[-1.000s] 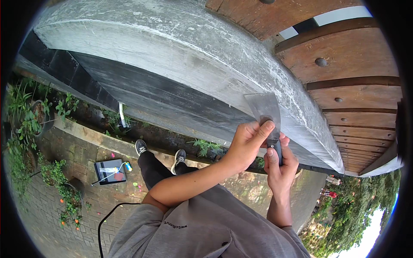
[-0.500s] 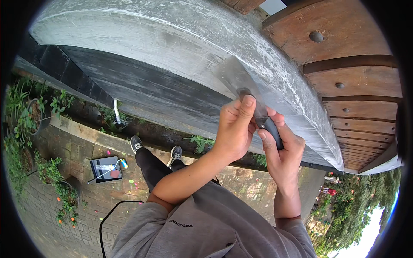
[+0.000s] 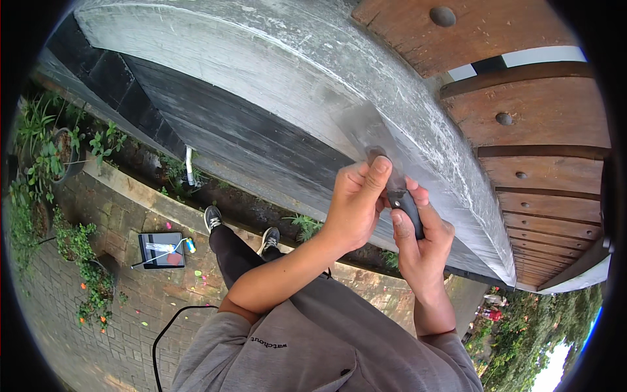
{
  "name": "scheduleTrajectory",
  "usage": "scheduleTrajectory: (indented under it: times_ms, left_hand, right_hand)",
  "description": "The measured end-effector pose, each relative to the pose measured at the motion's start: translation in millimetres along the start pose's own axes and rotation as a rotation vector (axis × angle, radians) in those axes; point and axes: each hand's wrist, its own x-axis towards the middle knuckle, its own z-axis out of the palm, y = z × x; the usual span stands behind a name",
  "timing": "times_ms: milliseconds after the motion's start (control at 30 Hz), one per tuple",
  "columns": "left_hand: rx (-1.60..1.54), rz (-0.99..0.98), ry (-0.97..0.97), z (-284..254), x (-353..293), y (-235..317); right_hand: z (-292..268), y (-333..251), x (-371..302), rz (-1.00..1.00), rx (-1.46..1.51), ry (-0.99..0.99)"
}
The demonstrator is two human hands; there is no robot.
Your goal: The person is using a putty knife to scrape off dirt or old paint from the top edge of a concrete wall.
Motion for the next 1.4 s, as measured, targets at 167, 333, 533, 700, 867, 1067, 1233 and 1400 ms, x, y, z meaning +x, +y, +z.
scheduleTrajectory:
  times_ms: [167,333,533,700,867,1067,1233,1400]
  left_hand:
    - [0.146,-0.106,0.048,-3.7,-14.0,-4.5]
    - [0.031,-0.001,0.038,-8.3,1.3,57.5]
    - [0.067,-0.176,0.032,2.4,-14.1,63.3]
    - [0.117,-0.205,-0.007,-7.3,-7.6,72.9]
    - [0.054,-0.162,-0.047,-4.0,-7.9,74.1]
    - [0.067,-0.176,-0.025,-3.8,-4.9,61.9]
    - [-0.022,-0.084,-0.041,-12.0,-3.3,82.1]
    - [-0.009,-0.175,0.016,-1.8,-11.2,69.4]
  right_hand:
    - [4.6,-9.4,-17.6,0.16,0.041,0.03]
    - [30.7,-55.5,31.2,0.004,0.012,0.01]
    - [20.0,-60.1,3.3,0.4,0.118,-0.041]
    - [46.2,-57.9,4.9,0.373,0.121,0.158]
    - [30.2,-72.4,10.9,0.32,-0.031,0.076]
    - [24.9,-73.1,17.8,0.258,-0.036,0.082]
    - [42.8,-89.4,27.1,0.22,-0.027,0.088]
    - [30.9,-73.5,10.5,0.283,0.001,0.049]
